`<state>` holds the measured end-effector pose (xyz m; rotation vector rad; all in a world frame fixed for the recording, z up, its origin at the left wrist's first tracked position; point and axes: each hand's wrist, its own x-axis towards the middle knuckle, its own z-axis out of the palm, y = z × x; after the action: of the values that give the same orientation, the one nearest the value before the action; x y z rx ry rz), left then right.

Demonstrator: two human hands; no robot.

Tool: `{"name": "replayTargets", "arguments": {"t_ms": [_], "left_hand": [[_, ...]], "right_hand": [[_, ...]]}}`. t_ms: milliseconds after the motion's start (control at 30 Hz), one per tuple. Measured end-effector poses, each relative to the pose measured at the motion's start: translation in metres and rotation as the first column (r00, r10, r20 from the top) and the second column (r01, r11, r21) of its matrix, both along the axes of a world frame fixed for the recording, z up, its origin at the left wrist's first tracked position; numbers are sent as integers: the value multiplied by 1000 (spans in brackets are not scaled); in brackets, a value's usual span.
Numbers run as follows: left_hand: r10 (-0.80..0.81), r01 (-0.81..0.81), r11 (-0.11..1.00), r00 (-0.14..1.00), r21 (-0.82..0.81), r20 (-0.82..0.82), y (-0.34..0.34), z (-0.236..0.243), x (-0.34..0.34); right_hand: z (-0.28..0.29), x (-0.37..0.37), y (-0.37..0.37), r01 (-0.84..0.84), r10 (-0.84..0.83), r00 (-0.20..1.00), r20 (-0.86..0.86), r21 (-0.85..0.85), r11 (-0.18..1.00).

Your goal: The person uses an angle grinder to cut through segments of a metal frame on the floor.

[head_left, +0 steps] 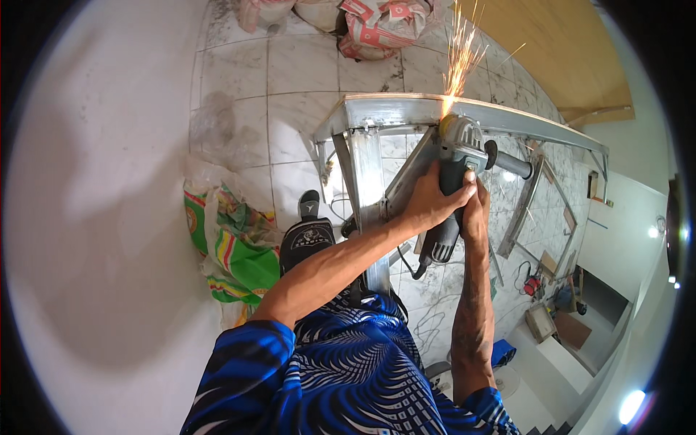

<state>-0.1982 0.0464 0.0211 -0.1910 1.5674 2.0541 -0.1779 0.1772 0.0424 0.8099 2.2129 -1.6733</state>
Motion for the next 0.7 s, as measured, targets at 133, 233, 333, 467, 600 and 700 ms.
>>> {"name": "replayTargets", "arguments": {"t_ms": [133, 233, 333, 467, 600, 700], "left_hand": [[43, -43, 999, 998, 1, -39, 1, -3, 2], [73, -73, 997, 996, 12, -55, 5, -8, 3], [37, -37, 999, 999, -2, -32, 2, -5, 3], [50, -50, 999, 998, -12, -44, 4, -5, 2], [26, -27, 1000, 999, -12, -23, 4, -5, 1], [77, -76, 997, 997, 34, -28, 4, -4, 4]], "right_hand": [[2, 0, -4, 14, -14, 1000, 19, 25, 1000], [2, -3, -2, -28, 27, 1000, 12, 55, 998], [-2, 3, 0, 8, -10, 999, 30, 51, 999], [3, -1, -3, 4, -5, 1000, 17, 61, 998], [2, -2, -4, 8, -9, 1000, 22, 58, 998], [7, -2, -6, -34, 33, 999, 11, 109, 993]]}}
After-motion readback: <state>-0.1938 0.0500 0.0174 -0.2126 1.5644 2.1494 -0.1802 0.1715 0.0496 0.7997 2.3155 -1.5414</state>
